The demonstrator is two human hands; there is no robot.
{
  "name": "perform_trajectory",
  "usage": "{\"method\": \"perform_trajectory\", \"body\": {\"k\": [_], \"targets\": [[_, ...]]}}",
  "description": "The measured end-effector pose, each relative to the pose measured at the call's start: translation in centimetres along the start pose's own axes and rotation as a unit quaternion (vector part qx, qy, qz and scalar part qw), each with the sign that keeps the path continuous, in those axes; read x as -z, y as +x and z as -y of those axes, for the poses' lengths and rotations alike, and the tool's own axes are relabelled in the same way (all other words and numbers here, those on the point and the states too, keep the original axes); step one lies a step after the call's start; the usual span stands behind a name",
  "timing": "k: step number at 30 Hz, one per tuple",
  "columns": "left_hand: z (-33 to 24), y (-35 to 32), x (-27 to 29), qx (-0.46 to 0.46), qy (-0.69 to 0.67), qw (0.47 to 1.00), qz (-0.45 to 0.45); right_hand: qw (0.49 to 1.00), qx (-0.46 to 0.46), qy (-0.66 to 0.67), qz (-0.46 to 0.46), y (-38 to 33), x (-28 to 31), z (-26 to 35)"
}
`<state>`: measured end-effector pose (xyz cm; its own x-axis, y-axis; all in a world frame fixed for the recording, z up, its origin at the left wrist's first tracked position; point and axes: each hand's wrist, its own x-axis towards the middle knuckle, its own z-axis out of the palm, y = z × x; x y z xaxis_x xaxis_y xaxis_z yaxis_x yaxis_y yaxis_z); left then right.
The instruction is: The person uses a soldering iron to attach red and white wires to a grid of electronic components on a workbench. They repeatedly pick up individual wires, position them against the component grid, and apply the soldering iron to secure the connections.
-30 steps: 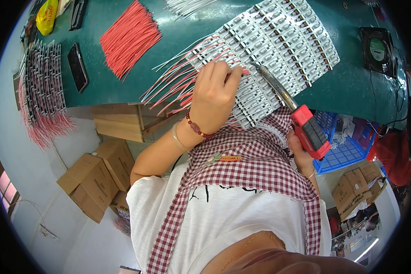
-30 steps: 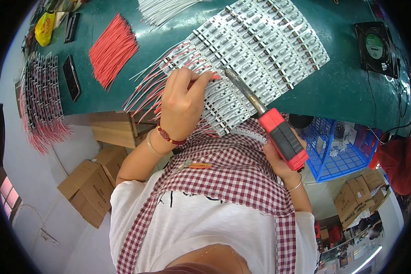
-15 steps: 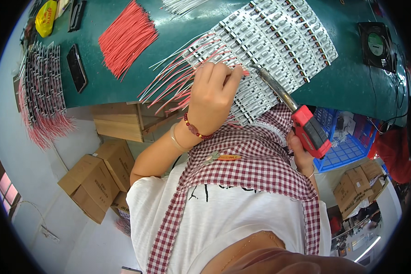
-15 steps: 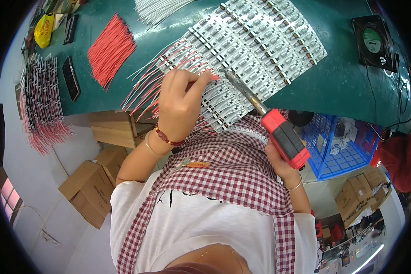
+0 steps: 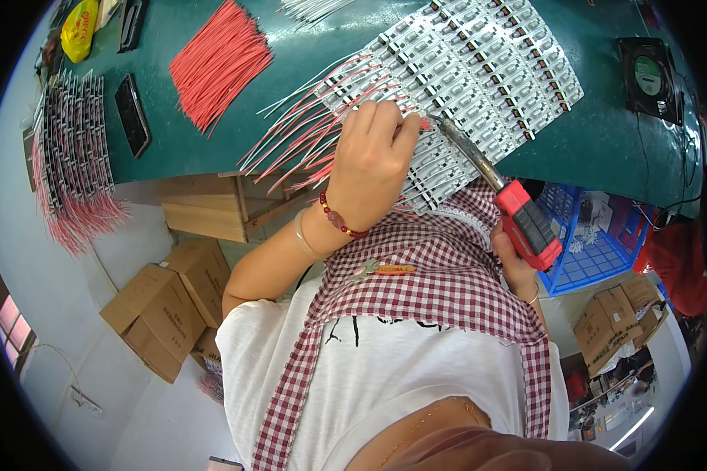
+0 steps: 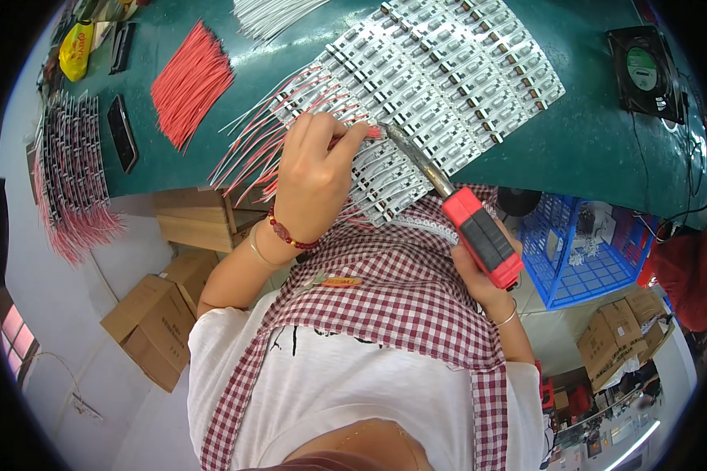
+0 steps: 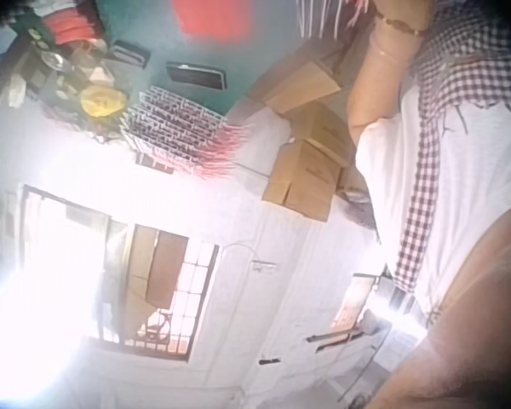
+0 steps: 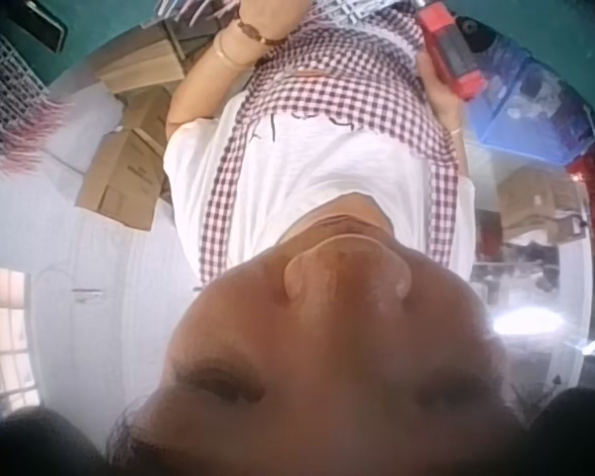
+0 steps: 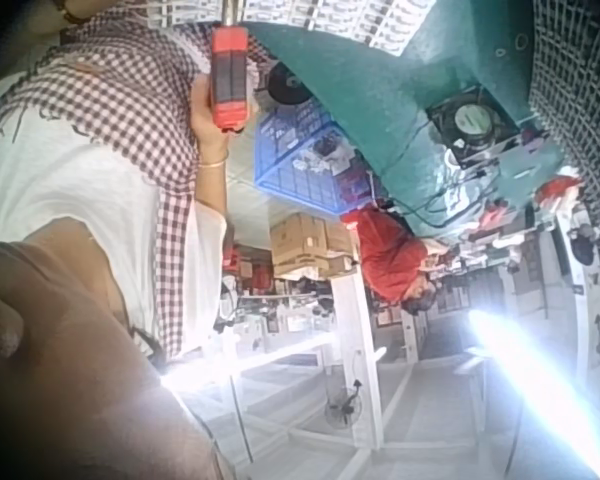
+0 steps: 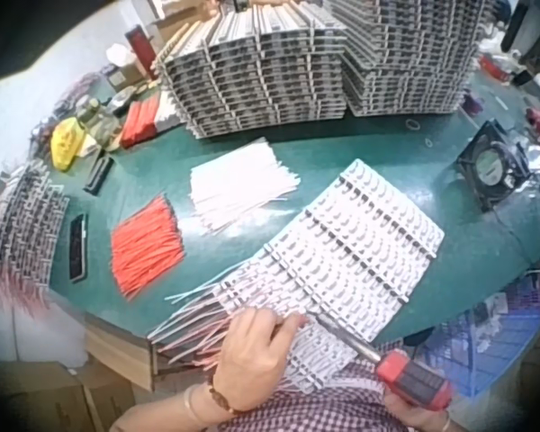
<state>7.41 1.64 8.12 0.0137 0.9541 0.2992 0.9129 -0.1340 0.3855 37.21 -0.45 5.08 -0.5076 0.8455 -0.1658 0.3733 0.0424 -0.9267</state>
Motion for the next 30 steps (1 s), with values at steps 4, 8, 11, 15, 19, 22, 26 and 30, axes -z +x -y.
{"method": "perform_trajectory", "body": {"k": [4, 8, 11, 15, 19, 22, 26, 30], "targets": [[-0.1, 0.0, -0.1, 0.0, 0.005, 1.0, 0.002, 0.998, -0.037, 0.01, -0.057, 0.0, -0.1, 0.8], [0.0, 0.0, -0.2, 0.004, -0.004, 1.0, 0.0, 0.997, -0.058, 0.016, -0.054, -0.1, 0.2, 0.9], [0.1, -0.1, -0.2, 0.005, -0.022, 1.0, -0.008, 0.996, -0.06, 0.024, -0.058, 0.2, 0.1, 1.3], [0.1, -0.4, 0.2, 0.003, -0.02, 1.0, -0.023, 0.996, -0.056, 0.029, -0.059, -0.2, 0.1, 1.1], [0.1, -0.6, 0.2, 0.001, -0.016, 0.999, -0.033, 0.996, -0.064, 0.041, -0.049, -0.2, 0.1, 0.8], [0.1, -0.5, 0.0, 0.004, -0.006, 1.0, -0.025, 0.999, -0.028, 0.041, -0.01, -0.6, 0.2, -0.2], [-0.1, -0.4, -0.2, 0.012, 0.011, 1.0, -0.016, 0.999, -0.029, 0.04, -0.019, -0.4, -0.1, -0.4], [0.0, -0.6, -0.3, 0.002, 0.009, 1.0, -0.02, 0.993, -0.09, 0.053, -0.049, 0.1, -0.3, 0.5]]}}
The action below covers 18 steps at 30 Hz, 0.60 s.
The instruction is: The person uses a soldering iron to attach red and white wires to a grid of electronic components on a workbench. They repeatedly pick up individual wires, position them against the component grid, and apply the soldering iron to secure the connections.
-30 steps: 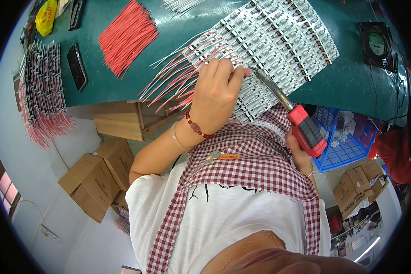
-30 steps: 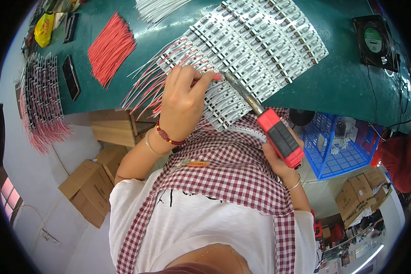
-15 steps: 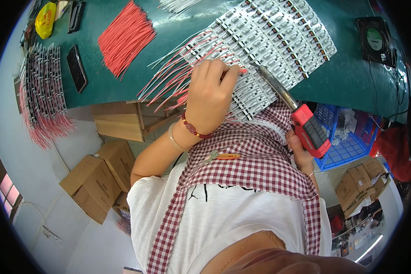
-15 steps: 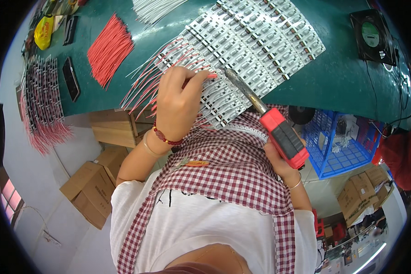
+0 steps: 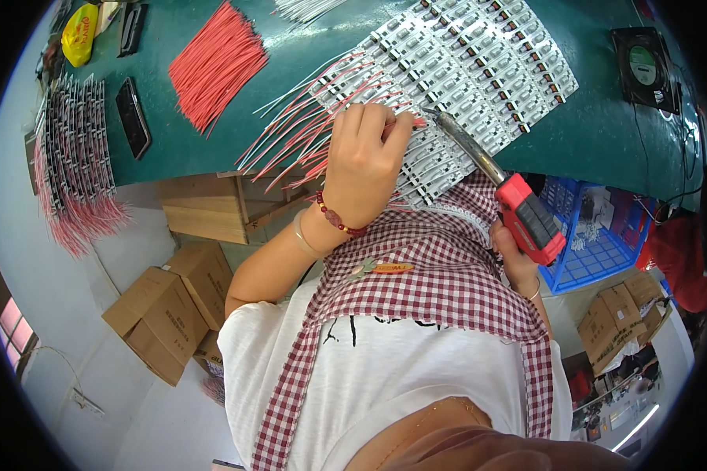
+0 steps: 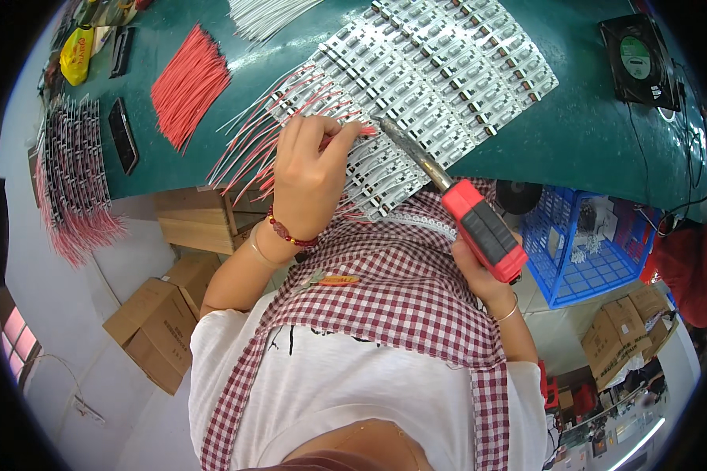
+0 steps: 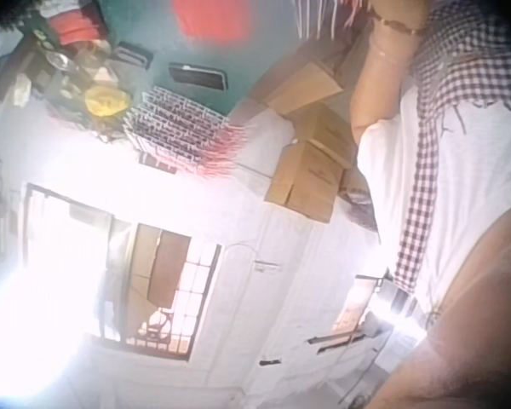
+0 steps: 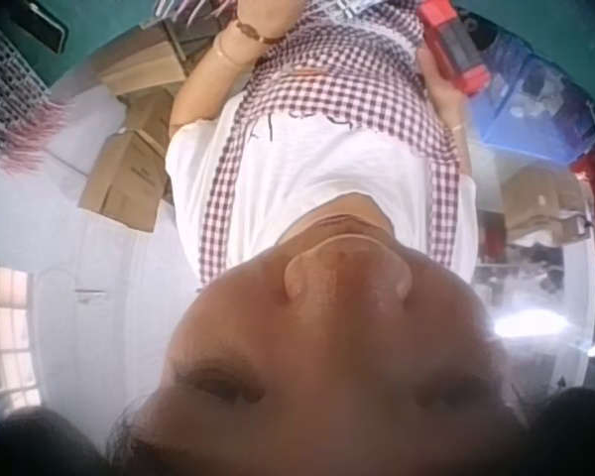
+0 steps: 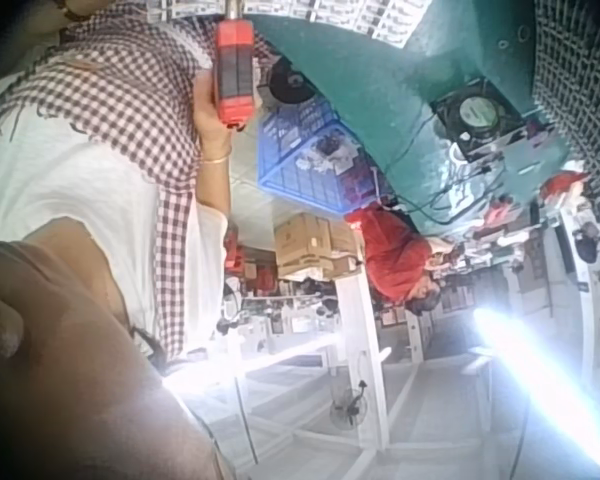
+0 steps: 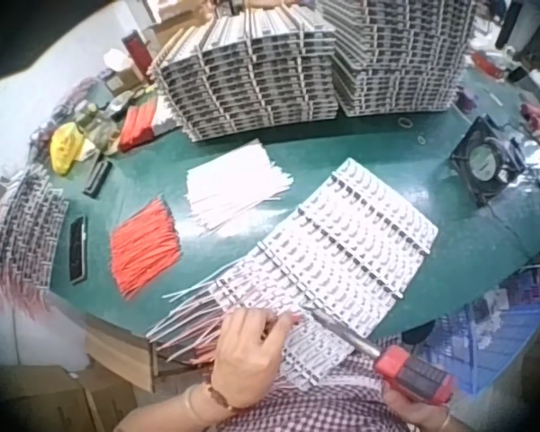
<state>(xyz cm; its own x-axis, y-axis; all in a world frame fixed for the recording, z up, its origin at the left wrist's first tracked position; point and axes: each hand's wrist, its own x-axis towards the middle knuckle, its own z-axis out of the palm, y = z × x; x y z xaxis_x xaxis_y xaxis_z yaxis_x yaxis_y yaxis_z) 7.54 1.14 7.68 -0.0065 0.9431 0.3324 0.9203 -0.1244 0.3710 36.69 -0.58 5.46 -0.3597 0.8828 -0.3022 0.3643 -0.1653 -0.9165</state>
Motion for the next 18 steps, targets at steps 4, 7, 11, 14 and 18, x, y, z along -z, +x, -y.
{"method": "perform_trajectory", "body": {"k": [4, 7, 11, 14, 18], "targets": [[0.05, -0.02, -0.09, -0.006, -0.012, 1.0, -0.009, 0.999, 0.02, -0.042, 0.012, 0.26, 0.15, -0.4], [-0.03, 0.07, -0.16, -0.002, -0.013, 1.0, -0.005, 0.997, 0.039, -0.068, 0.011, 0.38, 0.08, -0.66], [-0.09, 0.22, -0.25, -0.001, -0.008, 1.0, 0.002, 0.997, 0.045, -0.061, 0.006, 0.3, 0.12, -0.71], [-0.09, 0.21, -0.23, 0.002, -0.002, 1.0, 0.006, 0.998, 0.048, -0.048, -0.002, 0.12, 0.29, -0.53], [-0.22, 0.39, -0.05, 0.005, -0.005, 1.0, 0.012, 1.0, 0.021, -0.018, -0.014, -0.21, 0.24, -0.94]]}}
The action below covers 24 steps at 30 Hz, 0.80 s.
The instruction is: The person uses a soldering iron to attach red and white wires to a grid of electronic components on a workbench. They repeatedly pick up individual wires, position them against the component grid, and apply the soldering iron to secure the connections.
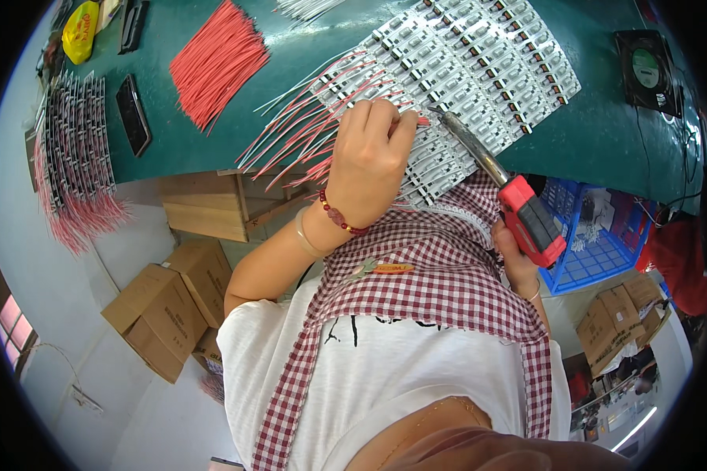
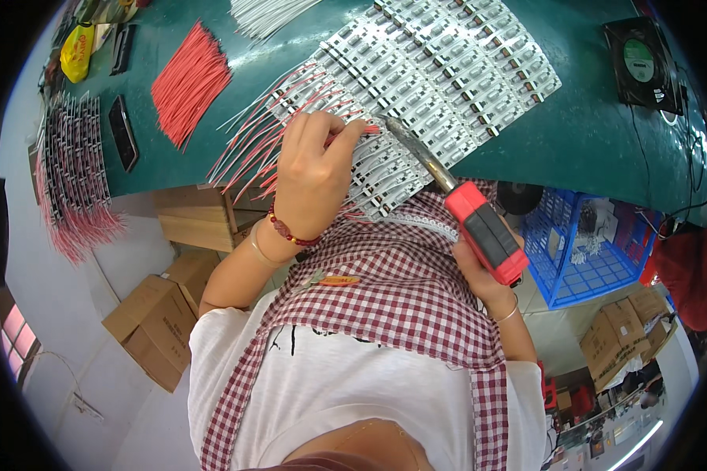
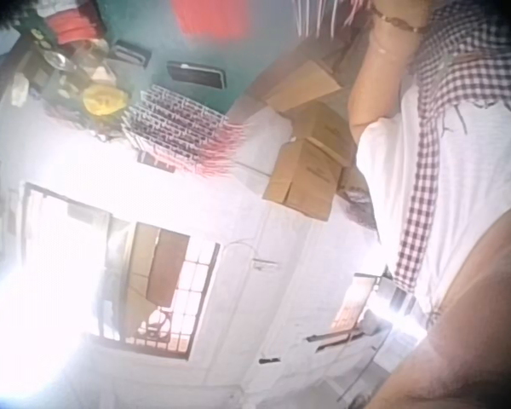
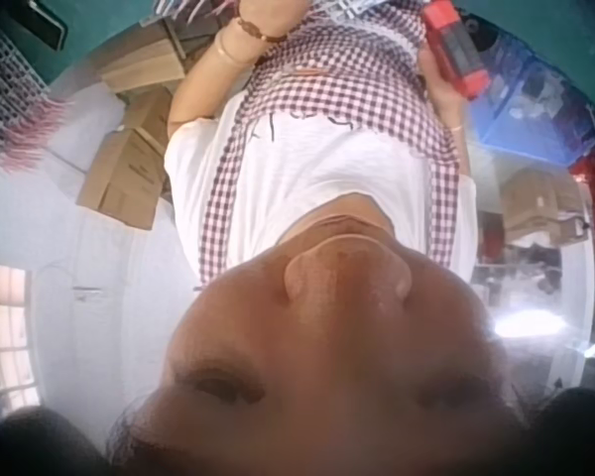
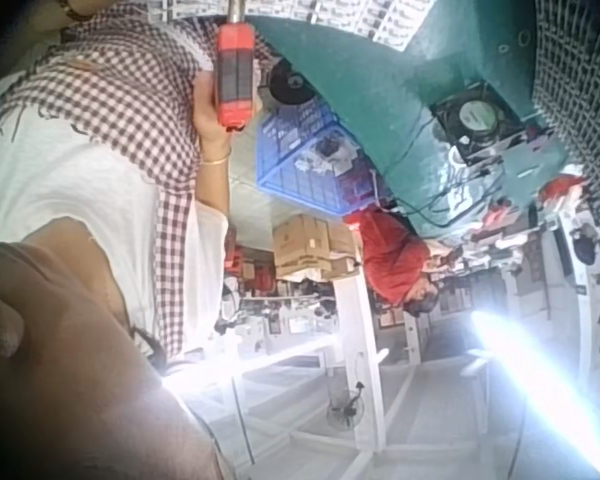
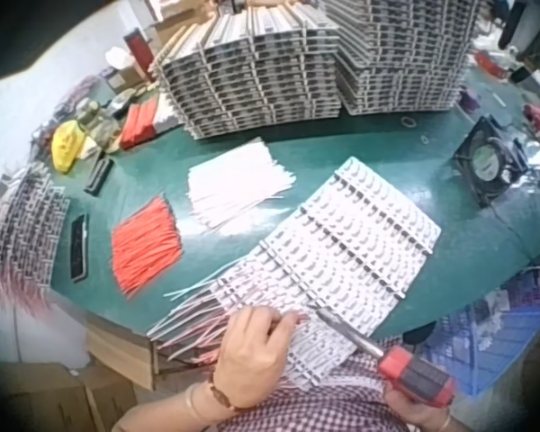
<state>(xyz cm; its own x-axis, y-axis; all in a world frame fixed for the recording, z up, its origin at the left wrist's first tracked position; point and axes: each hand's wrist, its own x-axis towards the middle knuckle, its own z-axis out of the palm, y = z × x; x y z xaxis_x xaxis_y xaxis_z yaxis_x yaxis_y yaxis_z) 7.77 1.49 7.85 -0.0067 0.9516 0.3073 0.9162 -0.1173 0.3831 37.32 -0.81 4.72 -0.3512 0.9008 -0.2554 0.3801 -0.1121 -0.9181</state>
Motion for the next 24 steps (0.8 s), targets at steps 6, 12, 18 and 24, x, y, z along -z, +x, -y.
{"method": "perform_trajectory", "body": {"k": [6, 12, 18, 24], "targets": [[0.1, 0.0, 0.0, 0.001, -0.001, 1.0, 0.0, 0.999, 0.024, -0.026, 0.013, 0.3, -0.1, 0.2], [0.0, 0.0, 0.1, 0.005, -0.008, 1.0, 0.002, 0.997, 0.059, 0.004, 0.048, 0.7, -0.2, 1.0], [0.1, 0.0, 0.1, -0.001, -0.008, 1.0, 0.003, 1.0, 0.008, -0.016, 0.013, 0.5, -0.2, 1.0], [0.1, 0.0, 0.1, 0.004, 0.001, 1.0, 0.009, 0.999, 0.019, -0.04, 0.017, -0.1, 0.5, 0.2]]}}
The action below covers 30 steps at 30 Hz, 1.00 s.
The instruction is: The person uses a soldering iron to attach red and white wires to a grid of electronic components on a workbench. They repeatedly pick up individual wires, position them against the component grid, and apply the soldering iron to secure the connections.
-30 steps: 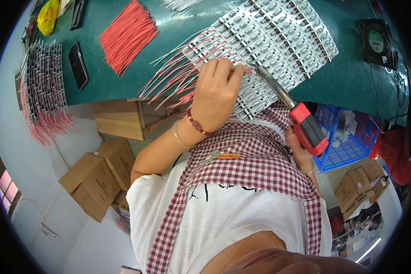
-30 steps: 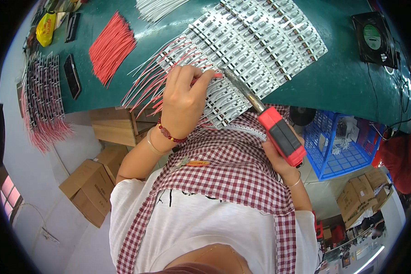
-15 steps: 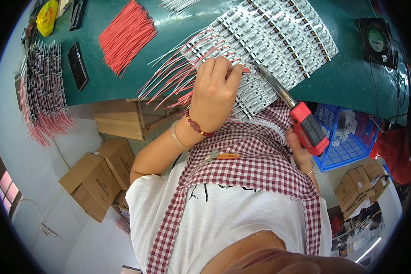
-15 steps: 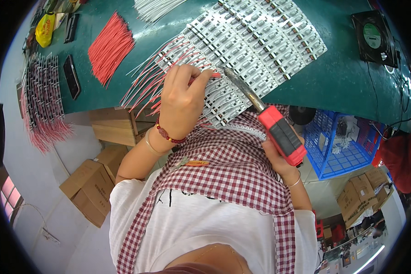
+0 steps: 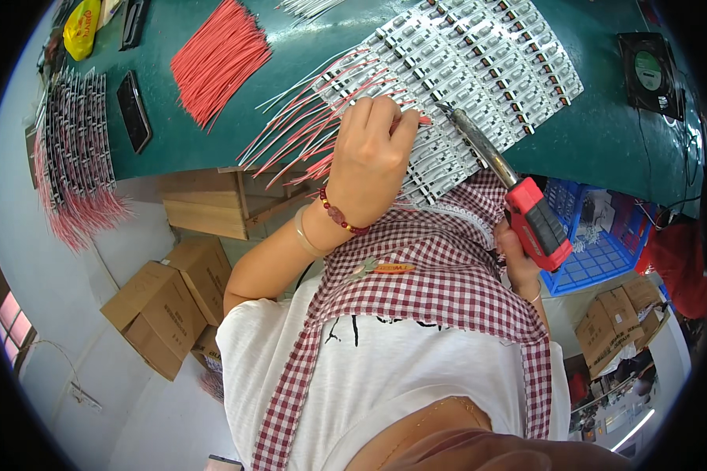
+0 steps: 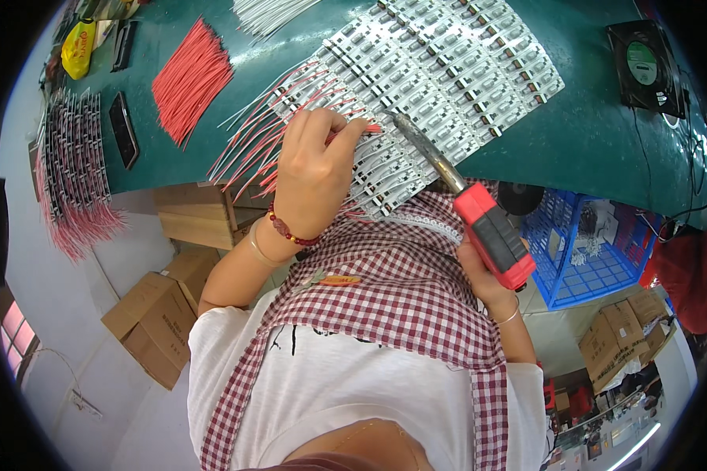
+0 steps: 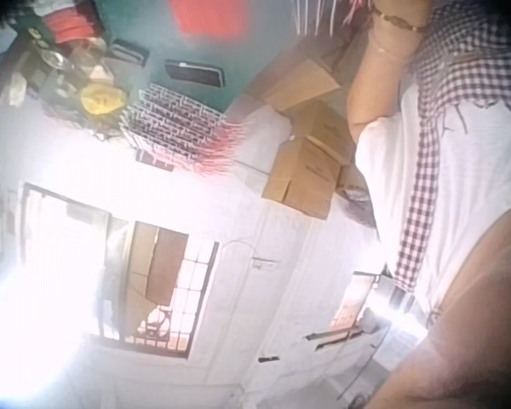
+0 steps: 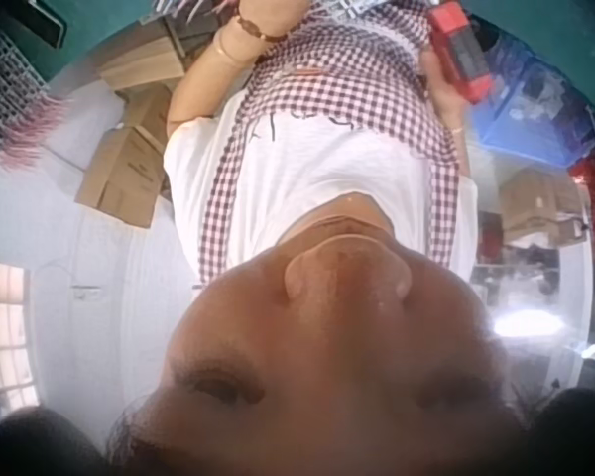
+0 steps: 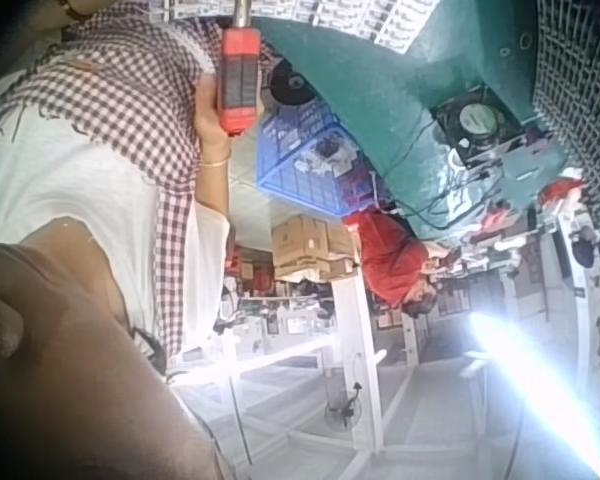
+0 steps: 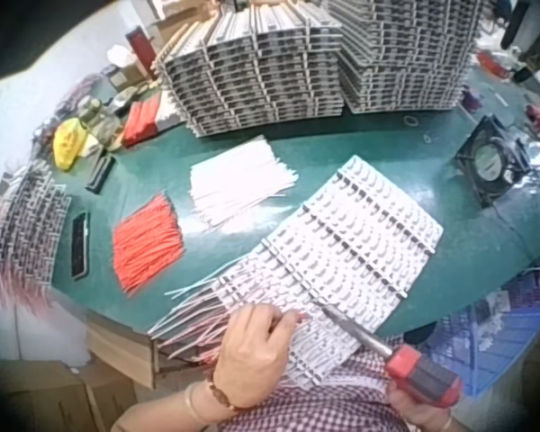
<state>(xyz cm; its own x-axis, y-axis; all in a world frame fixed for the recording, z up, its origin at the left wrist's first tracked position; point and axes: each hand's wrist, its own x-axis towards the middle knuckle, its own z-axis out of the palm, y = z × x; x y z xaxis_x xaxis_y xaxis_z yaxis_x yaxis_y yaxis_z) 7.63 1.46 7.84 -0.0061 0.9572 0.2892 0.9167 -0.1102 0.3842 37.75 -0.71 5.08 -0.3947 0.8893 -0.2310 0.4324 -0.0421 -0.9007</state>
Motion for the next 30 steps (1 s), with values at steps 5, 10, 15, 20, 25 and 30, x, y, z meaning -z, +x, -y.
{"method": "perform_trajectory", "body": {"k": [5, 10, 15, 20, 25, 30], "targets": [[0.2, 0.2, -0.1, -0.013, -0.002, 1.0, -0.012, 0.998, -0.023, 0.06, -0.005, -0.7, 0.2, -0.4], [-0.5, -0.2, 0.5, -0.027, -0.01, 0.999, -0.029, 0.992, -0.052, 0.111, -0.007, -1.5, 0.5, -0.8], [-0.6, -0.4, 0.2, -0.014, -0.025, 0.999, -0.021, 1.0, -0.006, -0.017, 0.012, -1.1, 0.6, -1.2], [-0.5, -0.3, 0.0, -0.016, -0.026, 0.999, -0.019, 1.0, -0.019, 0.011, -0.006, -0.8, 0.4, -0.8], [-0.6, -0.2, 0.1, -0.019, -0.024, 0.999, -0.012, 1.0, -0.013, 0.002, -0.003, -0.9, 0.4, -1.1], [-0.6, -0.1, 0.1, -0.017, -0.023, 1.0, 0.004, 1.0, -0.018, -0.008, 0.013, -1.2, 0.7, -2.1]]}}
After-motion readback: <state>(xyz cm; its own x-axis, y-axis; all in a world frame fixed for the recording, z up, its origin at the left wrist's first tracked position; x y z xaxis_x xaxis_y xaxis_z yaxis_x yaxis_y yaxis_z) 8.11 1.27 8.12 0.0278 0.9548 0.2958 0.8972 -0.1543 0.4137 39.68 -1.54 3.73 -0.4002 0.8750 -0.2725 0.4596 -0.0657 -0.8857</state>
